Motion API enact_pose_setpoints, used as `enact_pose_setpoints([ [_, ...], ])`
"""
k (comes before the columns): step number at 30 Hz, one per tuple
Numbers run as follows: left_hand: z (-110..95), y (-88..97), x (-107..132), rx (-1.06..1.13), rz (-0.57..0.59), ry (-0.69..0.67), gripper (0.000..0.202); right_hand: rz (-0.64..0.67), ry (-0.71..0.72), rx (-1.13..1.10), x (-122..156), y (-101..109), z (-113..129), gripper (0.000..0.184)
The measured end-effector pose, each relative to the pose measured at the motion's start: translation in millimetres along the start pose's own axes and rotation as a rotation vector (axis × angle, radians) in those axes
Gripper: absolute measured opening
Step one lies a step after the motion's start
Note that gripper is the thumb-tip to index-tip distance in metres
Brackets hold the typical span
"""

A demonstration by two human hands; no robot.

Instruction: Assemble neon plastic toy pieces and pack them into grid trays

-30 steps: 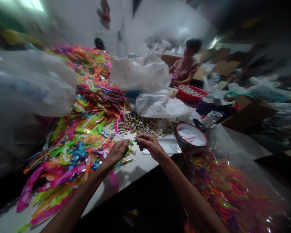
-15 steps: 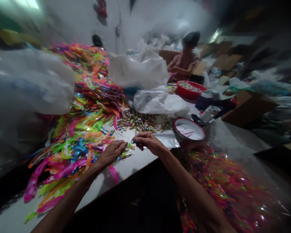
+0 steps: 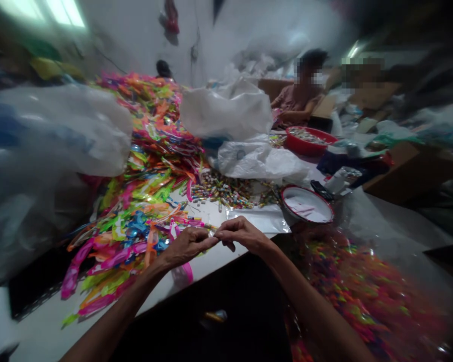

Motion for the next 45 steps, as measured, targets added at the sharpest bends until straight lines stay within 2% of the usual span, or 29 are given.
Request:
enact_pose_setpoints([
  [5, 10.8, -2.2, 10.0, 0.061, 0.069, 0.013, 0.034, -0.019, 0.012, 0.027, -2.4, -13.1, -5.4, 0.032],
  [8, 13.6, 1.6, 17.9, 0.005, 0.02, -0.009, 0.031, -0.019, 0.011, 0.065, -8.0, -22.8, -7.0, 0.031],
  [12, 12.3, 5.1, 35.4, -0.169, -0.042, -0.091, 0.027, 0.072, 0.011, 0.158, -9.7, -34.7, -4.1, 0.032],
  [15, 16.9, -2.4, 54.2, -0.413, -0.016, -0.082, 0.021, 0.176, 0.058, 0.404, -6.8, -46.3, -3.7, 0.025],
  [17, 20.5, -11.9, 66.1, -0.63, -0.015, -0.079, 0.015, 0.21, 0.125, 0.703, -6.5, -58.6, -4.9, 0.018],
  [19, 20.9, -20.0, 75.4, -0.836, -0.058, -0.072, 0.013, 0.176, 0.144, 1.024, -10.1, -73.3, -7.6, 0.014],
  [22, 15.7, -18.9, 90.0, -0.973, -0.166, -0.058, 0.015, 0.097, 0.096, 1.291, -20.8, -93.2, -13.9, 0.016],
  [23, 14.9, -13.1, 97.8, -0.974, -0.238, -0.044, 0.018, 0.077, 0.084, 1.301, -24.1, -97.6, -17.3, 0.018],
  [25, 20.7, 5.2, 121.1, -0.958, -0.464, 0.023, 0.032, 0.037, 0.071, 1.238, -28.5, -102.6, -27.4, 0.018],
  [28, 54.5, 35.1, 169.0, -0.963, -0.871, 0.265, 0.042, 0.007, 0.101, 1.103, -30.5, -106.9, -51.3, 0.014],
  [29, 71.0, 41.8, 183.2, -0.97, -0.943, 0.386, 0.047, 0.002, 0.123, 1.087, -31.8, -109.0, -60.3, 0.013],
  [30, 87.9, 46.2, 194.2, -0.965, -0.977, 0.502, 0.052, -0.009, 0.146, 1.093, -34.1, -111.4, -68.9, 0.014],
  [32, 117.4, 48.6, 203.0, -0.915, -0.931, 0.631, 0.059, -0.058, 0.193, 1.161, -43.2, -116.0, -82.4, 0.023],
  [34, 135.1, 46.5, 195.8, -0.87, -0.878, 0.676, 0.063, -0.12, 0.243, 1.26, -57.9, -117.6, -88.5, 0.031],
  [37, 140.7, 44.0, 165.7, -0.872, -0.892, 0.652, 0.068, -0.184, 0.288, 1.37, -85.8, -108.5, -85.9, 0.033],
  [41, 138.1, 47.0, 116.1, -0.878, -0.922, 0.584, 0.072, -0.303, 0.224, 1.429, -122.4, -76.5, -76.4, 0.025],
  [45, 142.7, 56.9, 74.5, -0.894, -0.972, 0.608, 0.068, -0.396, 0.173, 1.414, -154.0, -45.3, -69.2, 0.023],
])
Point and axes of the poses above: each hand's wrist, its own x-axis away from the middle knuckle, its own y-axis out of the back of the hand, z = x × y, the point moved 2 cm from there along -x, towards the middle knuckle, and after that the axes turned 4 degrees about -y, right-handed, at the moved point
